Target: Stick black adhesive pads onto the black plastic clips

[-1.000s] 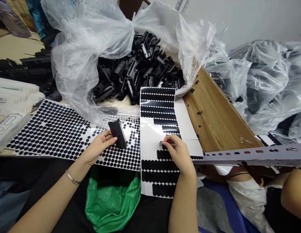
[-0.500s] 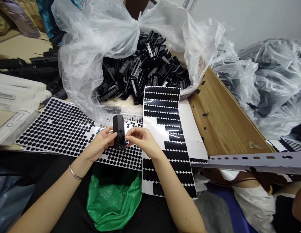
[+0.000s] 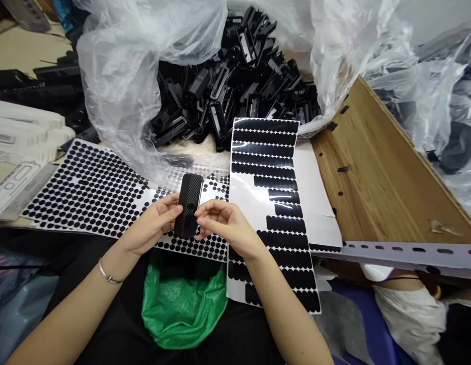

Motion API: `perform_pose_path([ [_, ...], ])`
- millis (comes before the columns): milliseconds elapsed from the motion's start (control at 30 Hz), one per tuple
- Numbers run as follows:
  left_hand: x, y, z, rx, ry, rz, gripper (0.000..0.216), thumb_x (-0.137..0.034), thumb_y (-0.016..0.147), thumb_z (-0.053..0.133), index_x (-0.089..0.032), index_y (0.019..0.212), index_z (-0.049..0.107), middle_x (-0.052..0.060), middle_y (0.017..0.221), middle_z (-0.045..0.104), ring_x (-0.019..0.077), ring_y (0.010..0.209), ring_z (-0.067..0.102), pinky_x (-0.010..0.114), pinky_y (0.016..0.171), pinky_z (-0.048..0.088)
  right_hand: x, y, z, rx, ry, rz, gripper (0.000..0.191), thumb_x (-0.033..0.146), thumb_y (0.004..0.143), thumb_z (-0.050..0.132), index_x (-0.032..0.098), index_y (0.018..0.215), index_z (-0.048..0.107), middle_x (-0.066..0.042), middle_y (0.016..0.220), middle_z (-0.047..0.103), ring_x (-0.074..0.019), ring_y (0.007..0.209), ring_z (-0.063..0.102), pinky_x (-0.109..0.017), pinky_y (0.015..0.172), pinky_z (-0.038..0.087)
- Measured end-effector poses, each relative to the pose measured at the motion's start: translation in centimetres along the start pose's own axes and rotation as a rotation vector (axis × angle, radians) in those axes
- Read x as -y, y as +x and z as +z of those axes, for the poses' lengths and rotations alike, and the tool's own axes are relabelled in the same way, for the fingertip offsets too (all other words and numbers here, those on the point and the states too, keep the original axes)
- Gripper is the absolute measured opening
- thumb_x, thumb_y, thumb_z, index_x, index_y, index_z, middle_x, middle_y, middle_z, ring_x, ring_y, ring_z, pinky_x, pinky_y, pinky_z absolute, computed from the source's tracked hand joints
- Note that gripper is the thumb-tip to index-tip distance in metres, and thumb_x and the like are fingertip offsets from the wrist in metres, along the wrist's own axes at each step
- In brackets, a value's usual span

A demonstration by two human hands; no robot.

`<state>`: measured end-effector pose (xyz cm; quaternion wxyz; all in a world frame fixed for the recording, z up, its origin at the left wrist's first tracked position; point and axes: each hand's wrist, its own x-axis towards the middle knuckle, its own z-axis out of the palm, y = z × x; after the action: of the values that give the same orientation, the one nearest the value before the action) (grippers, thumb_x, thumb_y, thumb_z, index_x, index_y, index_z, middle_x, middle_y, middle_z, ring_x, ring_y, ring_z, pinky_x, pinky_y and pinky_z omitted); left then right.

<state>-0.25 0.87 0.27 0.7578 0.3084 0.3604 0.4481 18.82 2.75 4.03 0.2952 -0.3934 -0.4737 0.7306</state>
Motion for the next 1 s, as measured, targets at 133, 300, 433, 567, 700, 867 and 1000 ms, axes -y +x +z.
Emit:
perform_pose_path([
  [133,-0.2,-0.2,0.1,-0.006,-0.040,0.002,0.033,-0.033,0.083,0.071,-0.021,0.114,0.067,0.006,0.110,0.072,0.0162,0.089,0.069,0.021,0.070,0.055,0.5,-0.3,0.0,-0.023,-0.017,-0.042,0.011,0.027,0.078,0.076,0.019,0.082,0.069,0.000,0.080,0.063,-0.0108,0.073,0.066,-0.025,0.068,0.061],
  [300,0.0,-0.4,0.3,0.038,-0.212,-0.002,0.036,-0.034,0.081,0.073,-0.022,0.114,0.065,0.003,0.094,0.075,0.0168,0.085,0.071,0.023,0.070,0.057,0.6,0.0,-0.2,-0.109,-0.159,-0.136,0.008,0.028,0.080,0.074,0.022,0.084,0.071,-0.002,0.087,0.066,-0.0136,0.078,0.064,-0.032,0.076,0.059],
  [433,0.3,-0.4,0.6,0.059,-0.308,0.047,0.035,-0.034,0.079,0.076,-0.023,0.111,0.065,0.001,0.091,0.074,0.0175,0.086,0.072,0.027,0.077,0.059,-0.1,0.4,0.4,-0.231,-0.317,-0.228,0.013,0.026,0.077,0.075,0.023,0.089,0.072,-0.004,0.096,0.067,-0.0165,0.085,0.066,-0.034,0.080,0.058],
  [567,0.3,-0.4,0.5,0.017,-0.317,0.074,0.034,-0.034,0.079,0.076,-0.023,0.109,0.064,0.000,0.091,0.074,0.0176,0.089,0.072,0.028,0.081,0.059,-0.5,0.6,0.8,-0.350,-0.368,-0.229,0.022,0.025,0.076,0.075,0.023,0.098,0.070,-0.005,0.103,0.066,-0.0161,0.084,0.067,-0.034,0.078,0.059],
  [700,0.1,-0.3,0.3,-0.069,-0.297,0.102,0.035,-0.034,0.079,0.076,-0.025,0.109,0.063,-0.001,0.091,0.073,0.0170,0.089,0.072,0.029,0.082,0.059,-0.6,0.8,0.5,-0.257,-0.304,-0.127,0.017,0.033,0.076,0.076,0.019,0.081,0.069,-0.005,0.091,0.068,-0.0183,0.085,0.067,-0.036,0.079,0.057],
  [867,0.0,-0.4,0.7,-0.091,-0.199,0.094,0.037,-0.039,0.078,0.076,-0.023,0.109,0.062,0.001,0.095,0.072,0.0179,0.089,0.070,0.028,0.078,0.059,-0.4,0.6,0.6,-0.210,-0.318,-0.129,0.020,0.038,0.081,0.071,0.019,0.075,0.065,-0.003,0.081,0.063,-0.0165,0.080,0.060,-0.033,0.077,0.052],
  [1000,0.0,-0.2,0.8,-0.141,-0.075,0.167,0.034,-0.038,0.079,0.075,-0.020,0.106,0.064,0.004,0.099,0.072,0.0172,0.092,0.068,0.023,0.076,0.055,0.5,-0.3,0.8,-0.296,-0.351,-0.231,0.017,0.036,0.085,0.066,0.021,0.076,0.064,-0.004,0.089,0.061,-0.0184,0.088,0.057,-0.033,0.081,0.050],
])
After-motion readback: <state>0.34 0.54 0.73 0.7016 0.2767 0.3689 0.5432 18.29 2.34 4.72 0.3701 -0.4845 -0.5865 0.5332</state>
